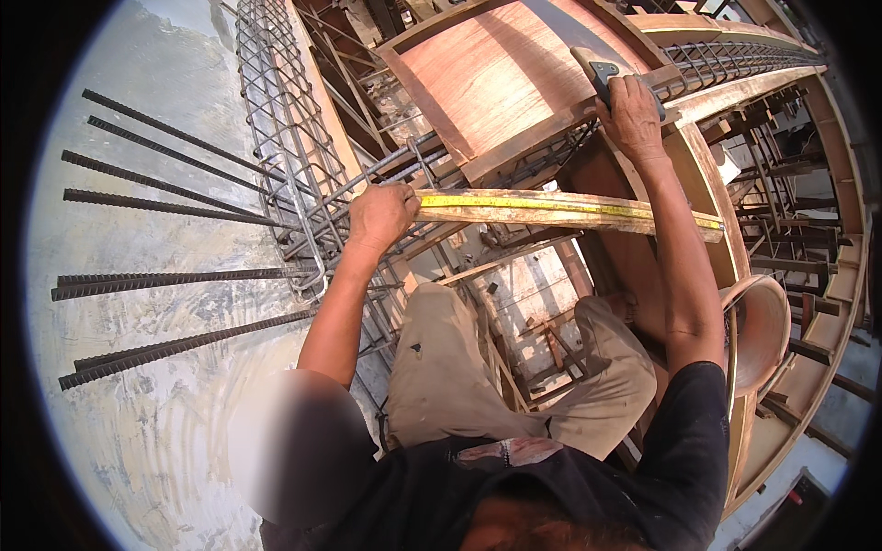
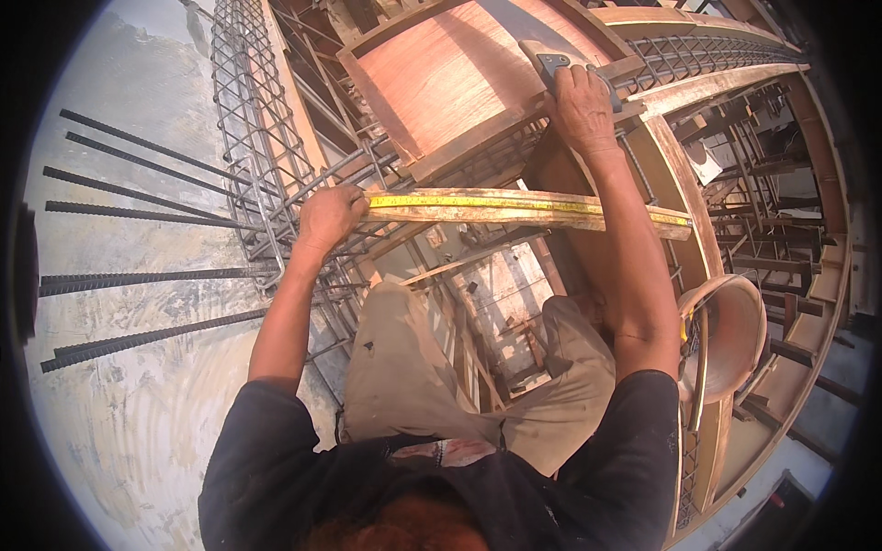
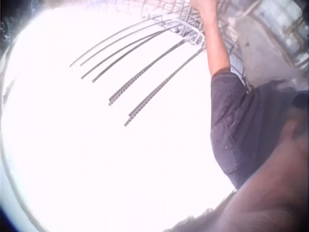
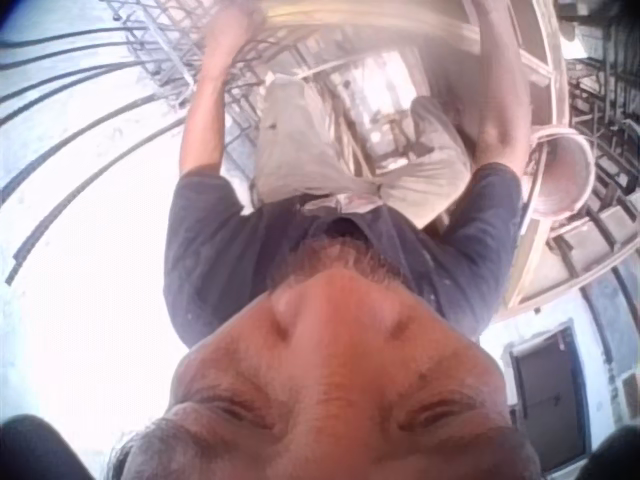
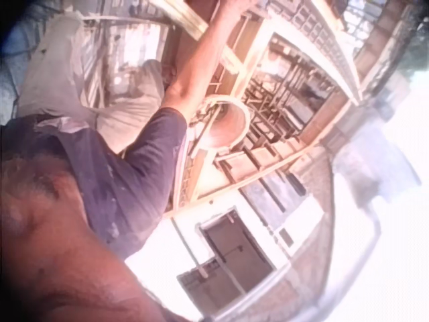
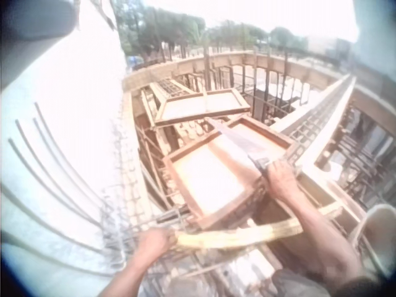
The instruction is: The person assembles a wooden formwork structure by hammering nails into boards and measuring a curved wooden piece with a tape measure before sawing it.
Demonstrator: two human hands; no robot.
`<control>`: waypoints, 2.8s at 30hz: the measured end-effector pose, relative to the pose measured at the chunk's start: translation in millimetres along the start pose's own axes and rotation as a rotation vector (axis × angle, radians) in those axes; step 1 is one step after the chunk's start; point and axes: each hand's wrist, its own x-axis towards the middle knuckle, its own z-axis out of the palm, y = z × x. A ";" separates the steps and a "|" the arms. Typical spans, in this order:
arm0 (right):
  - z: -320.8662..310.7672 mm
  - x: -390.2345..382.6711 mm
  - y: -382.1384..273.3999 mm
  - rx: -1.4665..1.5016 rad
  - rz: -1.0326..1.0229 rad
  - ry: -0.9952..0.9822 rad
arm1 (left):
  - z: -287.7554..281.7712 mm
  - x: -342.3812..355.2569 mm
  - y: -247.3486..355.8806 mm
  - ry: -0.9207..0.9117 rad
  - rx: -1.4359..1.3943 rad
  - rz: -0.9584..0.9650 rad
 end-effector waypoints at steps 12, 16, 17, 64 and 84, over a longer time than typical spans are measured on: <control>-36.0 -47.7 -84.4 0.579 0.203 -0.299 | 4.9 -11.7 -8.4 0.029 -0.065 -0.008; -50.0 -94.4 -125.9 0.390 0.062 -0.467 | 4.6 -8.6 -2.7 0.039 -0.060 0.014; -44.9 -101.9 -130.4 0.329 0.048 -0.476 | 4.2 -6.4 -0.6 0.035 -0.065 0.015; 11.9 -20.5 -15.8 0.094 0.242 -0.418 | -46.5 111.7 163.7 -0.108 0.095 0.130; -211.7 -216.4 -227.0 1.220 1.218 0.195 | -41.5 112.3 163.0 -0.090 0.025 0.159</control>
